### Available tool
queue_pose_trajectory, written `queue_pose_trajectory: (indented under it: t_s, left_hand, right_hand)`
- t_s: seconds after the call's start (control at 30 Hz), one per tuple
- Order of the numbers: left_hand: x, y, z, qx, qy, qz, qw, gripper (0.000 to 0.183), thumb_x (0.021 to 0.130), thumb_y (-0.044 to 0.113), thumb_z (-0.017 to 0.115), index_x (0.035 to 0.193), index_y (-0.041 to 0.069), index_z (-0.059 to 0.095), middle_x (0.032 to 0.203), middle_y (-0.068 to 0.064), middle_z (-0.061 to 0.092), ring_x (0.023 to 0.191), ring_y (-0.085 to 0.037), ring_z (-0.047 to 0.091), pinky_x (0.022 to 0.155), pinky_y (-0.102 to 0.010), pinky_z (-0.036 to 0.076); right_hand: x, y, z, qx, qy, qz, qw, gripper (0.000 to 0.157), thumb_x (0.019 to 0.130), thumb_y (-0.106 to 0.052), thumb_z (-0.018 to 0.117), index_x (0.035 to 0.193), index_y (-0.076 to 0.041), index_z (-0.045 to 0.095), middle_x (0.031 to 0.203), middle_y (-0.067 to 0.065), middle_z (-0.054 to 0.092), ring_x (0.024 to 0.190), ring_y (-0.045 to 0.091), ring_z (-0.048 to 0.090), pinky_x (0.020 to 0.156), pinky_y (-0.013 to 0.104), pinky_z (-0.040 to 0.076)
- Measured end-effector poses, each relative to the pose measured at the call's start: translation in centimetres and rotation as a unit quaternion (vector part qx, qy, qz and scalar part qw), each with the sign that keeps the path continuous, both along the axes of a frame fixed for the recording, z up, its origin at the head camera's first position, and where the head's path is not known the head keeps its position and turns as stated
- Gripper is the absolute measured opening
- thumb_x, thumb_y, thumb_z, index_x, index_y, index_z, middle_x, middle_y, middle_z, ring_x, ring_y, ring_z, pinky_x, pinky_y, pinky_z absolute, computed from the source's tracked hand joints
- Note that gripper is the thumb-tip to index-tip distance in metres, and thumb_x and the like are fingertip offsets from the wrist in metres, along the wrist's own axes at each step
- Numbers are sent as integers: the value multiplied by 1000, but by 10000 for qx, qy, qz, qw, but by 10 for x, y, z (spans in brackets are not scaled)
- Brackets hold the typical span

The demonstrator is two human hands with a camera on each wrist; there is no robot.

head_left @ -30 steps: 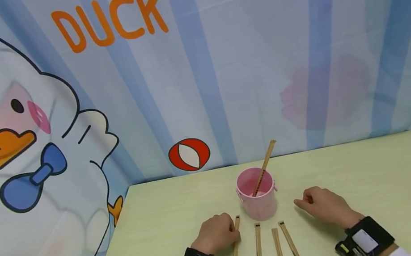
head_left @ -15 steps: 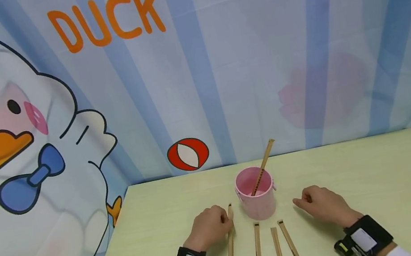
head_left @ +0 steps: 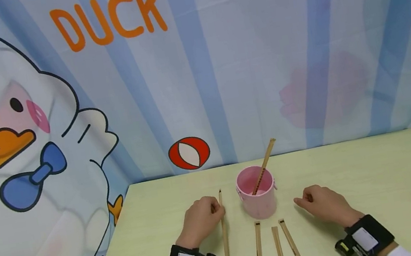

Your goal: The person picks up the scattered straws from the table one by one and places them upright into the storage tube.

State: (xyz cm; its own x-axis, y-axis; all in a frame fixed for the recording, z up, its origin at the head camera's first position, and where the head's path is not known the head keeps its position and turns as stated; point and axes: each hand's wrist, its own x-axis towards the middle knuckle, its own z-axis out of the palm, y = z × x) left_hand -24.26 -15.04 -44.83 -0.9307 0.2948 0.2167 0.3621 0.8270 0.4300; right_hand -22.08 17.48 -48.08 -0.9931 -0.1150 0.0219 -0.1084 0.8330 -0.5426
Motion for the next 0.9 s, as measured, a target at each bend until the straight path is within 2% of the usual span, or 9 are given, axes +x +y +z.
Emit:
queue_pose_trajectory:
  t_s: [0.27,0.57,0.77,0.9]
  left_hand:
    - [6,-5,22,264,590,186,9977,19,86,25,55,67,20,55,55,8,44,49,-8,42,44,-25,34]
    - [8,-6,41,690,1300,466,9880,18,88,27,56,71,21,59,57,11,48,51,-6,44,44,-25,37]
    - [5,-10,51,1048,2050,596,9713,16,87,26,59,74,17,61,58,11,49,52,-5,44,45,-26,38]
    - [3,-12,66,1315,2698,624,9519,18,88,24,59,74,13,63,59,9,50,53,-6,44,46,-27,38]
  right_hand:
    - [0,-1,1,-15,-41,-8,10000,36,89,-39,56,66,-13,49,54,-2,41,49,13,40,46,28,28]
    - [-2,0,0,27,-28,-7,10000,36,89,-41,55,66,-13,49,55,-2,41,49,13,40,47,29,28]
    - [-2,0,-1,54,-48,-12,10000,37,89,-42,55,67,-13,49,56,-2,41,50,13,40,47,29,29]
    - [-2,0,-2,45,-48,-21,10000,36,89,-41,55,66,-13,49,55,-2,41,50,13,40,47,29,29]
